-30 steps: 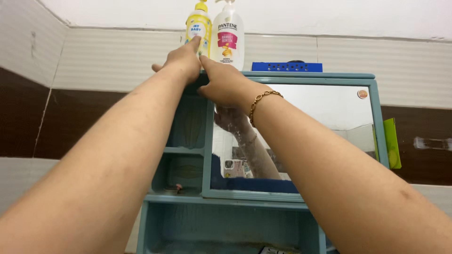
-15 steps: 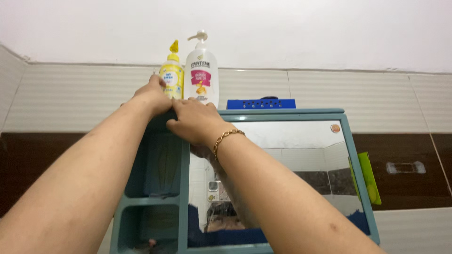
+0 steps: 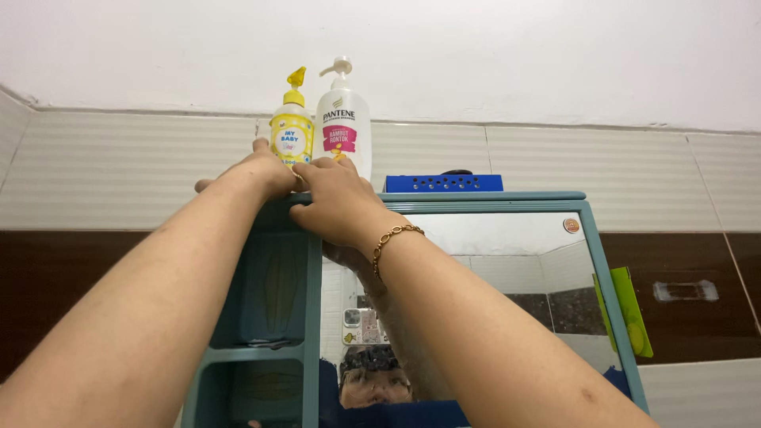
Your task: The person opens a wall-mounted bathroom cabinet and places several toiletries inside, including a pink pump bottle, a white pump bottle, and a yellow bottle. They also place tubes and a mesh bag containing smaller items into the cabinet compartments, then close the cabinet door.
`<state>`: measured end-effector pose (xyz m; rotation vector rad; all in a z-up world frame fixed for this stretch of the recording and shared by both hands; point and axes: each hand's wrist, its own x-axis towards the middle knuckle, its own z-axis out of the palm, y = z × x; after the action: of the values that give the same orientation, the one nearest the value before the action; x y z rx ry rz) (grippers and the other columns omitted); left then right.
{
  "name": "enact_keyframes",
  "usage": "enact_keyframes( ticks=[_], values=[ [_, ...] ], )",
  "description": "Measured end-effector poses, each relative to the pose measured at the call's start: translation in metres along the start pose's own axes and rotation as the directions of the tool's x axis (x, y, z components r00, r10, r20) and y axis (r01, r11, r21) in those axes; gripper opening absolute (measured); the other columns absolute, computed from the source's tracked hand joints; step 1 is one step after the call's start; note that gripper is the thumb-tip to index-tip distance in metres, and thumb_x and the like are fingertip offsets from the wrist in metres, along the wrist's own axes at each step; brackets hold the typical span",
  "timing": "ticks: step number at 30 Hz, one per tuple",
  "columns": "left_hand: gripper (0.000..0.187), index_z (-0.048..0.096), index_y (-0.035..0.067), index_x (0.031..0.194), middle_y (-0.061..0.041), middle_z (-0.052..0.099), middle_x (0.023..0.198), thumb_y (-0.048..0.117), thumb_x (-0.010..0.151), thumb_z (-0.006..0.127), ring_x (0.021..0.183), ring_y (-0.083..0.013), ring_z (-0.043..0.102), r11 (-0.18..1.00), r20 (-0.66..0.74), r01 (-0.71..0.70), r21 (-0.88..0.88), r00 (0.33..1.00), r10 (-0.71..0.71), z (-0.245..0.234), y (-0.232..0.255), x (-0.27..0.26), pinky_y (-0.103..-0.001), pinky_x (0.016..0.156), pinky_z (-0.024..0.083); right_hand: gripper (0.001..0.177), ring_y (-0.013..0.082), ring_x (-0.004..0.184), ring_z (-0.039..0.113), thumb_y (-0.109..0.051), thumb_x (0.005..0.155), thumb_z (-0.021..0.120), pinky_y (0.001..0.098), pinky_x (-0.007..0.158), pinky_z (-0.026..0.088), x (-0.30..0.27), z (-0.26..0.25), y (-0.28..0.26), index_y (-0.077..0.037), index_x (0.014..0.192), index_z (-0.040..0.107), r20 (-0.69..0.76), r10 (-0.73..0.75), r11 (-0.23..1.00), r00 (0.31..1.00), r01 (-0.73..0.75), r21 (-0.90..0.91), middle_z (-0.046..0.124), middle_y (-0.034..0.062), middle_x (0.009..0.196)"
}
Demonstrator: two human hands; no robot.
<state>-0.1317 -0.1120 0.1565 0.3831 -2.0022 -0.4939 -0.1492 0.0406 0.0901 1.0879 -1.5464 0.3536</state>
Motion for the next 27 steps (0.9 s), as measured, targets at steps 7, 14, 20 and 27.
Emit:
enact_keyframes(
  ticks=[7, 14, 20, 27],
  values=[
    [0.113, 0.007, 0.025, 0.167, -0.015, 0.060, 0.146, 0.060, 0.080, 0.072, 0.141, -0.0361, 0.051, 0.998, -0.041, 0.048, 0.030, 0.998, -0.046, -0.010, 0.004, -0.039, -0.063, 0.119, 0.014, 0.066, 0.0327, 0.131, 0.049, -0.035, 0.074, 0.074, 0.0466, 0.108, 0.042, -0.011, -0.001, 0.004, -0.015, 0.135, 0.062, -0.072, 0.062, 0.997, 0.995, -0.065, -0.029, 0.061, 0.0117, 0.134],
    [0.115, 0.008, 0.023, 0.165, -0.016, 0.054, 0.149, 0.065, 0.078, 0.071, 0.143, -0.0379, 0.046, 1.000, -0.028, 0.018, -0.007, 0.999, -0.018, -0.008, -0.001, -0.036, -0.066, 0.122, 0.002, 0.066, 0.0305, 0.127, 0.052, -0.038, 0.073, 0.072, 0.0460, 0.107, 0.039, -0.018, 0.000, 0.002, -0.014, 0.134, 0.063, -0.094, 0.072, 0.996, 0.993, -0.076, -0.047, 0.063, 0.0117, 0.129],
    [0.116, 0.014, 0.008, 0.164, -0.023, 0.059, 0.145, 0.070, 0.080, 0.066, 0.137, -0.0407, 0.055, 0.995, -0.028, 0.018, 0.101, 0.999, -0.015, -0.003, -0.003, -0.039, -0.063, 0.124, 0.007, 0.065, 0.0300, 0.126, 0.052, -0.037, 0.074, 0.072, 0.0464, 0.107, 0.037, -0.023, -0.001, 0.002, -0.013, 0.134, 0.063, -0.095, 0.062, 0.996, 0.994, -0.068, -0.062, 0.063, 0.0118, 0.130],
    [0.112, 0.024, 0.008, 0.158, -0.021, 0.054, 0.145, 0.071, 0.078, 0.070, 0.138, -0.0373, 0.051, 0.995, -0.156, -0.074, 0.067, 0.984, 0.084, -0.002, -0.009, -0.055, -0.064, 0.123, 0.002, 0.062, 0.0299, 0.127, 0.054, -0.036, 0.074, 0.071, 0.0474, 0.106, 0.038, -0.032, -0.001, 0.003, -0.012, 0.131, 0.065, -0.122, 0.036, 0.997, 0.992, -0.044, -0.069, 0.065, 0.0108, 0.131]
  ],
)
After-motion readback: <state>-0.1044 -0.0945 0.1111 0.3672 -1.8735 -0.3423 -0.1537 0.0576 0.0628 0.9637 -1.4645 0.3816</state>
